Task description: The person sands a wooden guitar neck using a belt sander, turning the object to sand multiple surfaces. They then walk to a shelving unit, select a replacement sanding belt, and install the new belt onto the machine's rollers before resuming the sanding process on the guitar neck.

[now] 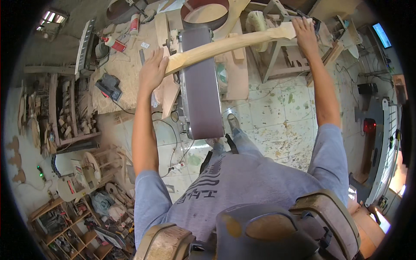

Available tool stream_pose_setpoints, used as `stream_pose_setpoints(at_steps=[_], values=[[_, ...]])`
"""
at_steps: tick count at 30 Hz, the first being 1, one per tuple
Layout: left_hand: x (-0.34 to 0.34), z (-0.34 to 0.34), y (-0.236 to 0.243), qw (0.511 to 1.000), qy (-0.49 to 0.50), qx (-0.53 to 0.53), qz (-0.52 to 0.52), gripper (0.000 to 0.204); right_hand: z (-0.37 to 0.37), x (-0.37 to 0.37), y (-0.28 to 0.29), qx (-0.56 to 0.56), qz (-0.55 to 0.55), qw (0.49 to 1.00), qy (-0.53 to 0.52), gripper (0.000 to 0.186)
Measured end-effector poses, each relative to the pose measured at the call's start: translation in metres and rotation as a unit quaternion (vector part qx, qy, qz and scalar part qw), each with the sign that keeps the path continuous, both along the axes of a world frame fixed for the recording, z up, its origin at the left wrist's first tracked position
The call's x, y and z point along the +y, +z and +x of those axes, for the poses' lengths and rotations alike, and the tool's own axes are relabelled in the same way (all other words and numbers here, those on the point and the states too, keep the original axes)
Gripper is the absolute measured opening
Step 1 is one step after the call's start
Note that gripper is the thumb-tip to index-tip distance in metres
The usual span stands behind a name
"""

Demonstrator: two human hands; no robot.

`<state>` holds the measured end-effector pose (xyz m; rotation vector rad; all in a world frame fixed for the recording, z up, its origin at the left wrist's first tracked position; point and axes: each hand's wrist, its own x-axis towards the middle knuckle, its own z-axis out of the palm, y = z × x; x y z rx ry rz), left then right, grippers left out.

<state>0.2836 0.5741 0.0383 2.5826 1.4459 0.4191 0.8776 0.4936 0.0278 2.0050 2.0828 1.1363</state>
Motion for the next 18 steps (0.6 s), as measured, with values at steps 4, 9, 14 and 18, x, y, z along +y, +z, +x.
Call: stream_pose_setpoints(at_steps=[4, 9, 14, 18], values=[[-0.003, -0.032, 0.003, 1.0, 0.011, -0.016, -0.02, 0.059, -0.039, 0.011, -0.001, 0.028, -0.019, 0.999, -0.025, 0.053], [-0.003, -0.088, 0.002, 1.0, 0.014, 0.005, -0.006, 0.06, -0.097, 0.023, 0.001, 0.048, -0.001, 0.999, -0.005, 0.05], [-0.016, -0.129, 0.01, 1.0, 0.016, 0.002, -0.013, 0.06, -0.14, 0.026, -0.002, 0.063, 0.017, 0.998, -0.009, 0.046], [-0.028, -0.15, 0.014, 0.999, 0.03, 0.008, -0.024, 0.06, -0.17, 0.02, -0.004, 0.062, 0.042, 0.997, 0.012, 0.046]])
